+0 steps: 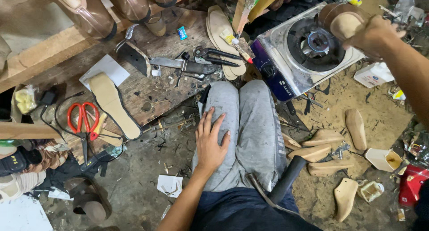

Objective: The person smooths the edges of a shoe upper with a curved metal tool, then applies glue to the sole edge and attaches a black rubber outsole. The person presses the sole into place and inspects the finished shoe.

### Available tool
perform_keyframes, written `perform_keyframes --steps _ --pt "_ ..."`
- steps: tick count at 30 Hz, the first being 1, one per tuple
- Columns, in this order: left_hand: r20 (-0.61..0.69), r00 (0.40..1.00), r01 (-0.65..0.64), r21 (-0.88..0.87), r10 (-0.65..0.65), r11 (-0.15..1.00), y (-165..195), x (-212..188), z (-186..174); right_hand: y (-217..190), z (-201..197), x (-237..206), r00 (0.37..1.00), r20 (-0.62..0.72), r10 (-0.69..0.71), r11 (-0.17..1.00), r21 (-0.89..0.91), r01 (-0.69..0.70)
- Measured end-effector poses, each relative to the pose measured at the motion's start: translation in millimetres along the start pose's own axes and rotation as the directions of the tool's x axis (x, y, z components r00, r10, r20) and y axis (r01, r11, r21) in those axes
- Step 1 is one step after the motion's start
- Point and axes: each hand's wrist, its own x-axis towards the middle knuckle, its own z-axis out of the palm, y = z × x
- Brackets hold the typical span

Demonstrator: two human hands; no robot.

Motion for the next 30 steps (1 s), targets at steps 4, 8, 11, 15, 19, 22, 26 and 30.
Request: perform_keyframes --steps 4,8,11,15,19,22,26,30 --pt "-0.001 1.0 -0.01 0.002 0.01 1.0 1 0 2 5 8 -17 0.867 -0.272 -0.417 0.638 -0.767 0.066" --pt "-0.006 1.0 -0.018 -0.001 0.018 1.0 -1 -1 3 15 14 -25 0.714 -0.153 -0.683 0.187 -0.982 -0.031" --pt "-0.019 1.0 -0.024 0.002 0.024 1.0 -2 -2 3 16 20 -21 0.746 -0.356 -0.563 0.612 -0.786 0.087" --pt "-0.077 0.996 0.028 -0.106 -0.036 0.994 -2 1 2 1 33 -41 0.952 -0.253 -0.171 0.948 0.222 0.23" --pt "-0.078 0.966 0.187 -0.445 -0.245 0.876 6 22 4 -27 57 -139 0.906 -0.351 -0.238 0.64 0.645 0.418" --pt "-0.019 0.967 0.108 -0.871 -0.253 0.479 26 54 12 -72 68 -217 0.835 -0.493 -0.243 0.574 0.621 0.534" --pt "0.028 0.939 0.052 -0.997 -0.343 0.064 66 85 13 -139 64 -288 0.675 -0.722 -0.153 0.615 0.465 0.637" --pt "-0.108 0.925 -0.045 -0.983 -0.364 0.177 97 85 -10 -148 55 -326 0.653 -0.734 -0.187 0.529 0.484 0.697"
